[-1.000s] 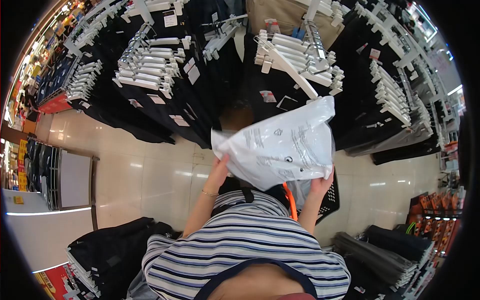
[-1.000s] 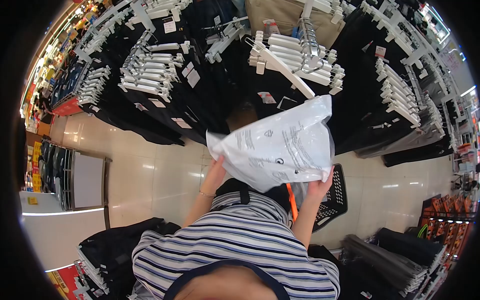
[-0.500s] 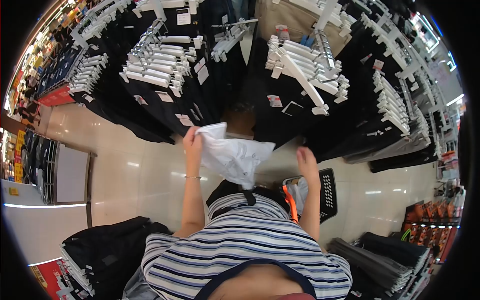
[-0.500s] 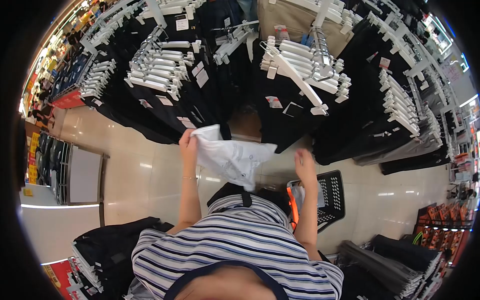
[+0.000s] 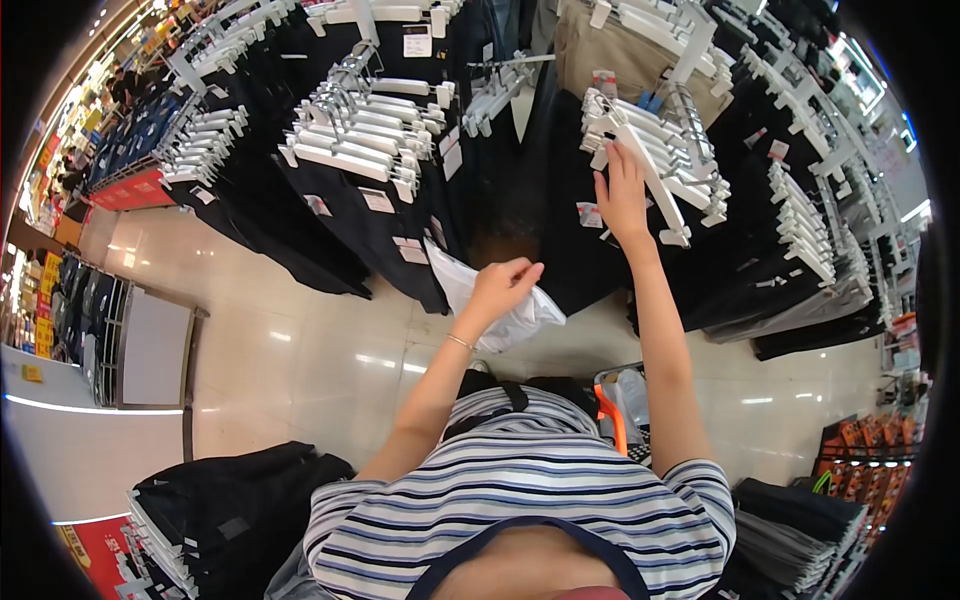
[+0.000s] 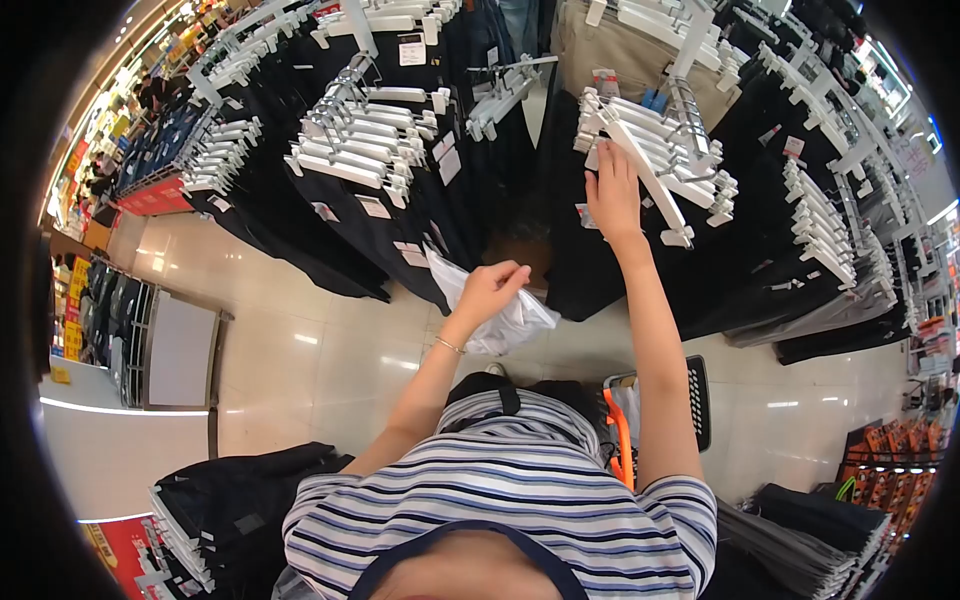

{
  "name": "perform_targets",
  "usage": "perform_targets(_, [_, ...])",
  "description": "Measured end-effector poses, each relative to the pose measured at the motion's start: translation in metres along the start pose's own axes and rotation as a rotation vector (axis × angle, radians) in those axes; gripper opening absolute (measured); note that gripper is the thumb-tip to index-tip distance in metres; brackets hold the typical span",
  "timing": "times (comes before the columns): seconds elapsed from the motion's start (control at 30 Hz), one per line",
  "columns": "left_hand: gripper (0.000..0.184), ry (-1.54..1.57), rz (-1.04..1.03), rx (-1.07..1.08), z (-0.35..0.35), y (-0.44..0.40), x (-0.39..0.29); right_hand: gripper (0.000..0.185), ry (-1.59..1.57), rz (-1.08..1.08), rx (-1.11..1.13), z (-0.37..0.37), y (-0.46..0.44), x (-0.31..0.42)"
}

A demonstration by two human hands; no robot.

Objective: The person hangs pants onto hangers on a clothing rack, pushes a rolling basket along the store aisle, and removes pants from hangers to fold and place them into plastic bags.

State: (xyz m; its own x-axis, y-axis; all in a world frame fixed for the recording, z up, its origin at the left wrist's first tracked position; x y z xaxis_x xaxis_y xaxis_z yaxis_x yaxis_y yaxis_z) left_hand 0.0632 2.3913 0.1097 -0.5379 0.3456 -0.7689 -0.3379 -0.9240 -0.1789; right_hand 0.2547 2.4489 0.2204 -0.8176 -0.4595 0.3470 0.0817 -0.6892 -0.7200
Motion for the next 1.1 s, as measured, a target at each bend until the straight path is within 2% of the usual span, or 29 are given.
perform_targets(0.13, [0.026,-0.047,-0.03,0.08,-0.003,-0.014,0.006,0.049,0.177,-0.032,-0.052,-0.008,-0.007,-0.003])
perform_targets(0.2, [0.023,-0.084,-0.024,0.172,-0.012,-0.022,0.012,0.046,0.206,-0.079,-0.027,-0.012,-0.009,-0.01])
perform_targets(0.3, [0.021,-0.149,-0.144,0.143,-0.015,-0.041,-0.002,0.037,0.219,-0.08,-0.076,-0.01,-0.013,-0.012])
perform_targets(0.33, [0.025,-0.167,-0.121,0.24,-0.026,-0.049,0.0,0.035,0.196,-0.078,-0.083,-0.008,-0.012,-0.011])
perform_targets(0.43, [0.036,-0.179,-0.157,0.103,-0.031,-0.077,-0.013,0.031,0.159,-0.06,-0.103,-0.001,-0.009,-0.005])
perform_targets(0.47, [0.05,-0.17,-0.191,0.055,-0.035,-0.087,-0.016,0.03,0.157,-0.042,-0.099,0.0,-0.007,-0.001])
perform_targets(0.57, [0.057,-0.146,-0.177,-0.041,-0.042,-0.11,-0.031,0.026,0.06,0.002,-0.052,0.003,-0.001,0.005])
perform_targets(0.6, [0.064,-0.149,-0.253,-0.118,-0.041,-0.114,-0.043,0.025,0.024,0.012,-0.047,0.005,0.003,0.005])
perform_targets(0.8, [0.045,0.198,-0.116,0.07,-0.09,-0.135,-0.042,0.031,0.02,-0.038,0.154,0.009,0.012,0.004])
perform_targets(0.9, [0.036,0.2,-0.15,-0.052,-0.082,-0.129,-0.047,0.035,0.089,-0.052,0.2,0.015,0.01,0.003])
perform_targets(1.03, [0.034,0.105,0.032,0.094,-0.083,-0.123,-0.042,0.031,0.131,-0.063,0.229,0.021,0.007,-0.004])
perform_targets(1.07, [0.035,0.096,0.01,0.052,-0.081,-0.122,-0.04,0.031,0.126,-0.055,0.235,0.024,0.005,-0.001])
perform_targets(1.1, [0.032,0.177,-0.166,-0.099,-0.075,-0.119,-0.047,0.031,0.124,-0.045,0.237,0.028,0.002,0.002])
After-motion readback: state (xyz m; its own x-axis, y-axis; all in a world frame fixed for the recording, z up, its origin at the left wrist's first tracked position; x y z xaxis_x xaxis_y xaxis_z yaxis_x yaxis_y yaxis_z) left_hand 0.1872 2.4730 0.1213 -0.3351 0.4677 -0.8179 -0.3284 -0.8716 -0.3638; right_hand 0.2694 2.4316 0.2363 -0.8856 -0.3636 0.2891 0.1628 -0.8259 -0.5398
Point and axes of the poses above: each hand's wrist, its own y-axis away from the middle knuckle, its own z-axis out of the back of the hand, x = y × z, the point moved 10 cm from there along -y, towards the middle knuckle, and after that the axes turned 15 degrees about -y, right-handed, at the moved point
